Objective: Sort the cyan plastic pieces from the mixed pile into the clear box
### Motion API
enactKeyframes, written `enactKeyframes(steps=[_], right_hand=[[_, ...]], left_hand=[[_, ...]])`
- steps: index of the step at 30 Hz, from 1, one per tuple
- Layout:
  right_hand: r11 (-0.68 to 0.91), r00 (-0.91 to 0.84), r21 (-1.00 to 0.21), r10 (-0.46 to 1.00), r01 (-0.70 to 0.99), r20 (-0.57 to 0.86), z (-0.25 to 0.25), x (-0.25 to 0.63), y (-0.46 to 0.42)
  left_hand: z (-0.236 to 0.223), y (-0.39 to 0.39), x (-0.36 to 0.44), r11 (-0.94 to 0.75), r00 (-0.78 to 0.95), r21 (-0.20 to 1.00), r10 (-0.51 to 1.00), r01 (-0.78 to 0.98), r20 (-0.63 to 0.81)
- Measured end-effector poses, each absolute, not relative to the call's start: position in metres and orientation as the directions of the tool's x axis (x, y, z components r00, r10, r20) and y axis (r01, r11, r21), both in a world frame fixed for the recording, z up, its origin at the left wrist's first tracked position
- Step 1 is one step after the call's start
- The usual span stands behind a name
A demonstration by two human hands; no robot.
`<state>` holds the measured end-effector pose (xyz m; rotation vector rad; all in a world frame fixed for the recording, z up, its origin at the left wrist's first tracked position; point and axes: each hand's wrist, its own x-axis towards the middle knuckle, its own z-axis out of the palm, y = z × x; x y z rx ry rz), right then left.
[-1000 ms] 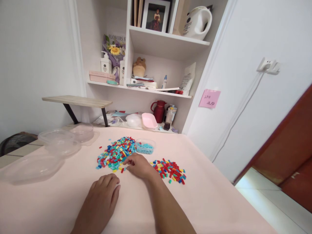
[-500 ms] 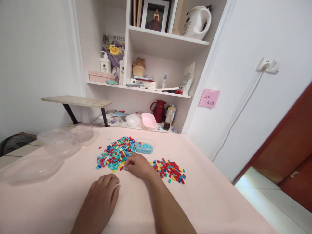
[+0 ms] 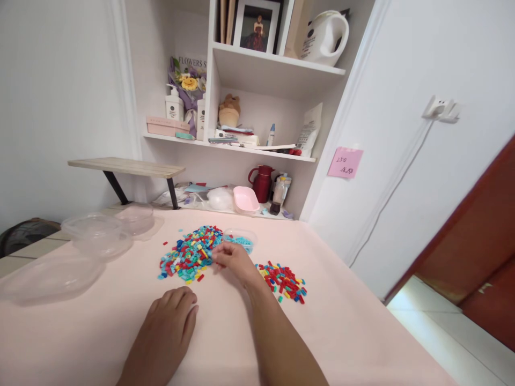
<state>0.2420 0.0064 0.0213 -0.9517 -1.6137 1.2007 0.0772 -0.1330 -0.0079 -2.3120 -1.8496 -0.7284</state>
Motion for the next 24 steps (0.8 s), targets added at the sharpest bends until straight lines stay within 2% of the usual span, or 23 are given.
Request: enactKeyframes(steps=[2, 4, 7, 14, 17, 20, 24], right_hand=[[0.278, -0.074, -0.958, 0.957, -0.067, 0.282, 0.025, 0.245, 0.014], [0.316, 0.156, -0.941, 0.942, -0.122, 0.296, 0.026, 0.251, 0.022], [0.314, 0.276, -0.945, 0.920, -0.090, 0.280, 0.025, 0.264, 0.031], [0.324, 0.236, -0.946, 0.920, -0.008, 0.313, 0.019, 0.272, 0.032], [0.336, 0.115, -0.941, 0.934, 0.044, 0.339, 0.017, 0.265, 0.031], [0.369, -0.011, -0.911, 0.928, 0.183, 0.374, 0.013, 0.259, 0.028], [0.434, -0.129, -0.814, 0.899, 0.386, 0.418, 0.010, 0.252, 0.025]], left_hand=[[-0.007, -0.133, 0.078, -0.261, 0.149, 0.226, 0.897, 0.939, 0.417], [-0.006, -0.133, 0.078, -0.260, 0.147, 0.236, 0.901, 0.936, 0.409], [-0.004, -0.133, 0.078, -0.258, 0.145, 0.252, 0.908, 0.933, 0.392], [-0.004, -0.134, 0.077, -0.259, 0.147, 0.250, 0.908, 0.933, 0.392], [-0.005, -0.134, 0.077, -0.263, 0.148, 0.245, 0.903, 0.933, 0.404], [-0.005, -0.134, 0.077, -0.265, 0.152, 0.228, 0.896, 0.937, 0.418], [-0.004, -0.133, 0.078, -0.260, 0.148, 0.219, 0.892, 0.940, 0.427]])
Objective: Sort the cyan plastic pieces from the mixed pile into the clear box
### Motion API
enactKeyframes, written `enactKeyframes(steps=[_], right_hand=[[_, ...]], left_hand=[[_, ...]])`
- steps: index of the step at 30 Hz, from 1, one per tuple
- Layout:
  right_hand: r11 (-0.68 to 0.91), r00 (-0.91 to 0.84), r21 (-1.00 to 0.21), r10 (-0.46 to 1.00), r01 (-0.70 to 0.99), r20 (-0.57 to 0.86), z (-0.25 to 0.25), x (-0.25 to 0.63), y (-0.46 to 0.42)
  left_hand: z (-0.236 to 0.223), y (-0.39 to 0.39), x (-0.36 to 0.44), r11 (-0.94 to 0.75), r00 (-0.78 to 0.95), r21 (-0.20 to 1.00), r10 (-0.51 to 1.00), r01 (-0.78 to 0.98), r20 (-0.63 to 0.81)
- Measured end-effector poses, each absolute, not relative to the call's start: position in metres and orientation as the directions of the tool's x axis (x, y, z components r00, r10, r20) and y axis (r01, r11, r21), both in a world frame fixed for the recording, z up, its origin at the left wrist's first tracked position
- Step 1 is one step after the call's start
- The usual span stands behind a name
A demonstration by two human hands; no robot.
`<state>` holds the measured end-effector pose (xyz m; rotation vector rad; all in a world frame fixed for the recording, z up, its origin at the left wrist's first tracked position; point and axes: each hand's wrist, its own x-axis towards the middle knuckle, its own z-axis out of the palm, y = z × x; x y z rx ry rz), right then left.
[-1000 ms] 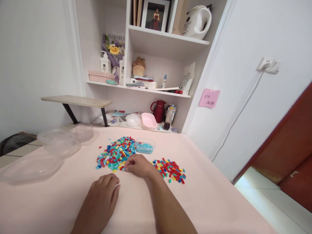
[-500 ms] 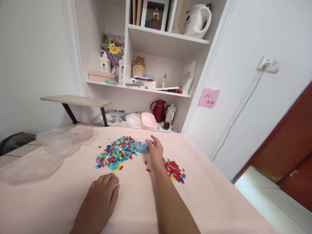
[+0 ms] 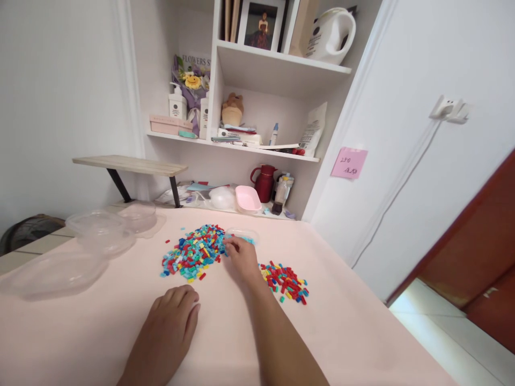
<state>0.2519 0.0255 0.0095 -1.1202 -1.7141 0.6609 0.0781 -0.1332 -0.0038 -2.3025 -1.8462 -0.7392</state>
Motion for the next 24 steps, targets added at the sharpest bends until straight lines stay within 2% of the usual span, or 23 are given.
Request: enactKeyframes(steps=[6, 12, 17, 21, 24], right_hand=[[0.576, -0.317, -0.666, 0.817, 0.474, 0.482, 0.008, 0.245, 0.019], [0.738, -0.541, -0.579, 0.661, 0.346, 0.520, 0.017, 0.234, 0.002], [0.842, -0.649, -0.382, 0.538, 0.382, 0.538, 0.020, 0.219, -0.014], [0.890, -0.785, -0.208, 0.457, 0.407, 0.418, 0.016, 0.207, -0.021], [0.915, -0.862, -0.141, 0.403, 0.378, 0.308, 0.014, 0.202, -0.021]], left_hand=[[-0.003, -0.135, 0.079, -0.259, 0.146, 0.244, 0.904, 0.935, 0.403], [-0.006, -0.134, 0.078, -0.269, 0.146, 0.241, 0.891, 0.932, 0.430], [-0.007, -0.132, 0.078, -0.257, 0.149, 0.219, 0.899, 0.941, 0.413], [-0.005, -0.132, 0.079, -0.242, 0.143, 0.214, 0.908, 0.947, 0.395], [-0.005, -0.133, 0.078, -0.236, 0.143, 0.199, 0.909, 0.951, 0.390]])
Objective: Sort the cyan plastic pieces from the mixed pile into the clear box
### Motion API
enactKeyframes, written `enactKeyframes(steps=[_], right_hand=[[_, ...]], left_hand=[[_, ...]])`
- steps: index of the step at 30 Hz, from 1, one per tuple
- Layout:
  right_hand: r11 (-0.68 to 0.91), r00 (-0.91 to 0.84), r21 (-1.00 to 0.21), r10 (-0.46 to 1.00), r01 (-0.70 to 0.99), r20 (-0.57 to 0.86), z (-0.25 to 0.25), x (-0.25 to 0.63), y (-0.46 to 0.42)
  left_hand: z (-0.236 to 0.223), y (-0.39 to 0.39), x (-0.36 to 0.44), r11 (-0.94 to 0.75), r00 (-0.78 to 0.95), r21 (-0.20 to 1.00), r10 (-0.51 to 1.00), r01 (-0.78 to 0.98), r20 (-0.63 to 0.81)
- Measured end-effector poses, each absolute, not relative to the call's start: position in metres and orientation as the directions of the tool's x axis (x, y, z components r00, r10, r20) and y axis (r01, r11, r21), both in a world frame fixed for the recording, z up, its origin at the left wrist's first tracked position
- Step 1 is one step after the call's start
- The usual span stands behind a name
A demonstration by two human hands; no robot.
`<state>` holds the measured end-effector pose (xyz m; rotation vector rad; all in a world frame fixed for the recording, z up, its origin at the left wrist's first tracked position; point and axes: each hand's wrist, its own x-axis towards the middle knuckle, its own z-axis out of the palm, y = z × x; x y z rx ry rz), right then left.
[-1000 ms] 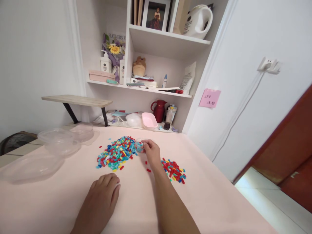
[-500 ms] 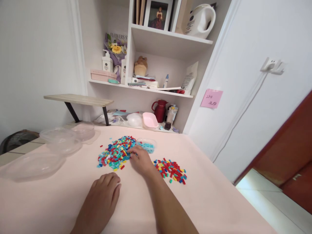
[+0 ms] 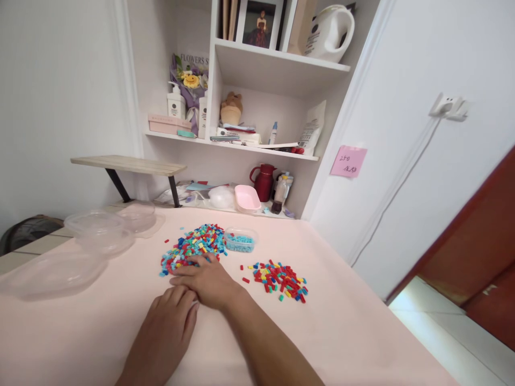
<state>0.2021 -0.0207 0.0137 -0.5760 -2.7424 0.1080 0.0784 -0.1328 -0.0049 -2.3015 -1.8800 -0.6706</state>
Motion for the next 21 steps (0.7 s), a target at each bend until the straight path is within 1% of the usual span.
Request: enactKeyframes(steps=[1, 3, 7, 10, 14, 15, 17, 19, 21], right_hand=[[0.918, -0.868, -0.137, 0.397, 0.373, 0.298, 0.013, 0.201, -0.020], [0.911, -0.851, -0.151, 0.413, 0.384, 0.324, 0.012, 0.201, -0.018], [0.849, -0.739, -0.240, 0.528, 0.471, 0.418, 0.011, 0.209, -0.013], [0.783, -0.622, -0.375, 0.622, 0.497, 0.475, 0.015, 0.222, -0.008], [0.666, -0.346, -0.628, 0.746, 0.403, 0.569, 0.022, 0.241, 0.001], [0.633, -0.280, -0.682, 0.774, 0.367, 0.567, 0.023, 0.244, 0.004], [0.555, -0.202, -0.776, 0.832, 0.301, 0.517, 0.021, 0.247, 0.008], [0.474, -0.193, -0.837, 0.880, 0.275, 0.435, 0.017, 0.246, 0.010], [0.418, -0.225, -0.853, 0.905, 0.312, 0.361, 0.013, 0.244, 0.011]], left_hand=[[-0.005, -0.133, 0.078, -0.237, 0.146, 0.193, 0.908, 0.952, 0.393], [-0.005, -0.134, 0.078, -0.240, 0.151, 0.186, 0.905, 0.953, 0.397], [-0.005, -0.134, 0.078, -0.251, 0.160, 0.194, 0.906, 0.948, 0.392], [-0.006, -0.133, 0.078, -0.252, 0.159, 0.194, 0.903, 0.948, 0.399], [-0.008, -0.133, 0.077, -0.256, 0.159, 0.195, 0.899, 0.947, 0.408], [-0.008, -0.133, 0.077, -0.257, 0.159, 0.198, 0.899, 0.946, 0.407], [-0.008, -0.133, 0.076, -0.258, 0.158, 0.203, 0.900, 0.945, 0.406], [-0.008, -0.133, 0.076, -0.258, 0.158, 0.209, 0.901, 0.943, 0.403], [-0.008, -0.133, 0.076, -0.257, 0.159, 0.209, 0.904, 0.944, 0.397]])
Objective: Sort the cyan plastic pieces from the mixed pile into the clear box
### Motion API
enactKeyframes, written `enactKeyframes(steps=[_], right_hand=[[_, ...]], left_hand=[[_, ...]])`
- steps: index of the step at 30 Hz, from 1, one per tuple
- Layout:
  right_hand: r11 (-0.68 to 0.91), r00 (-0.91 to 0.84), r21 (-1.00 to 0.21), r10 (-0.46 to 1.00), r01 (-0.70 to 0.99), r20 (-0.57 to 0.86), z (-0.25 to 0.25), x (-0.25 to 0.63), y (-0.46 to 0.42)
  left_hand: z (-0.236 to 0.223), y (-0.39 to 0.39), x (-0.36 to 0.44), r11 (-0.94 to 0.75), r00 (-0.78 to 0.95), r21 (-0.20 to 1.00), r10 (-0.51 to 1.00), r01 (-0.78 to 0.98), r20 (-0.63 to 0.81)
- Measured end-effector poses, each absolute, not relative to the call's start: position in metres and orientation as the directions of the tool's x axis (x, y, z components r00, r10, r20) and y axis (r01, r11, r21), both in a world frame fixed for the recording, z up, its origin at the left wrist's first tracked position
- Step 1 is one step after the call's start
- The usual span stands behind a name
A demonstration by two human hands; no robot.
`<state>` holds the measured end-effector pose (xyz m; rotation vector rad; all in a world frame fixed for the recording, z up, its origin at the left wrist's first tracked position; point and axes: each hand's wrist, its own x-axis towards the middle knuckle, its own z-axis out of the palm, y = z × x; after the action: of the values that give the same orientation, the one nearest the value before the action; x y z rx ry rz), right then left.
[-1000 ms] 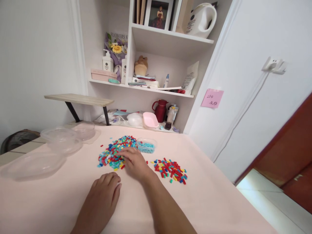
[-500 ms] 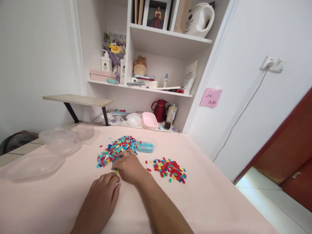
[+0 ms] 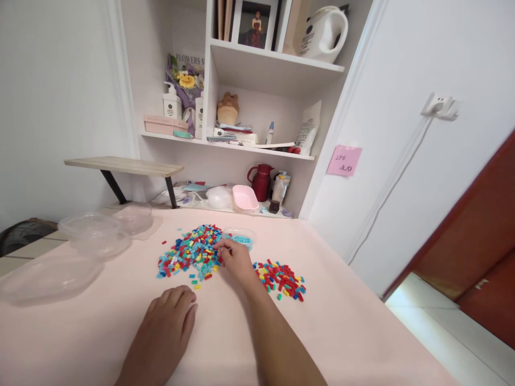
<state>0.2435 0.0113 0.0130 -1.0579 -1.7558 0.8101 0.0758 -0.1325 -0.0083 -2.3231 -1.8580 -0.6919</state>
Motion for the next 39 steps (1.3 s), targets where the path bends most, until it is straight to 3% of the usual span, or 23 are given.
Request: enactKeyframes(steps=[6, 10, 15, 21, 29, 39], right_hand=[[0.494, -0.308, -0.647, 0.869, 0.580, 0.387, 0.006, 0.241, 0.009], [0.500, -0.385, -0.598, 0.865, 0.626, 0.321, 0.003, 0.244, 0.007], [0.510, -0.439, -0.642, 0.852, 0.573, 0.284, 0.003, 0.244, 0.008], [0.481, -0.375, -0.653, 0.874, 0.585, 0.308, 0.011, 0.241, 0.003], [0.533, -0.560, -0.663, 0.804, 0.525, 0.203, 0.015, 0.240, -0.008], [0.455, -0.314, -0.741, 0.888, 0.494, 0.337, 0.015, 0.243, 0.005]], left_hand=[[-0.008, -0.132, 0.077, -0.262, 0.160, 0.209, 0.899, 0.942, 0.407], [-0.009, -0.132, 0.077, -0.264, 0.160, 0.198, 0.891, 0.944, 0.424], [-0.010, -0.130, 0.076, -0.261, 0.162, 0.184, 0.890, 0.948, 0.427], [-0.009, -0.132, 0.076, -0.265, 0.168, 0.174, 0.885, 0.948, 0.434], [-0.010, -0.132, 0.077, -0.266, 0.170, 0.160, 0.877, 0.951, 0.450], [-0.010, -0.131, 0.075, -0.269, 0.169, 0.173, 0.881, 0.947, 0.442]])
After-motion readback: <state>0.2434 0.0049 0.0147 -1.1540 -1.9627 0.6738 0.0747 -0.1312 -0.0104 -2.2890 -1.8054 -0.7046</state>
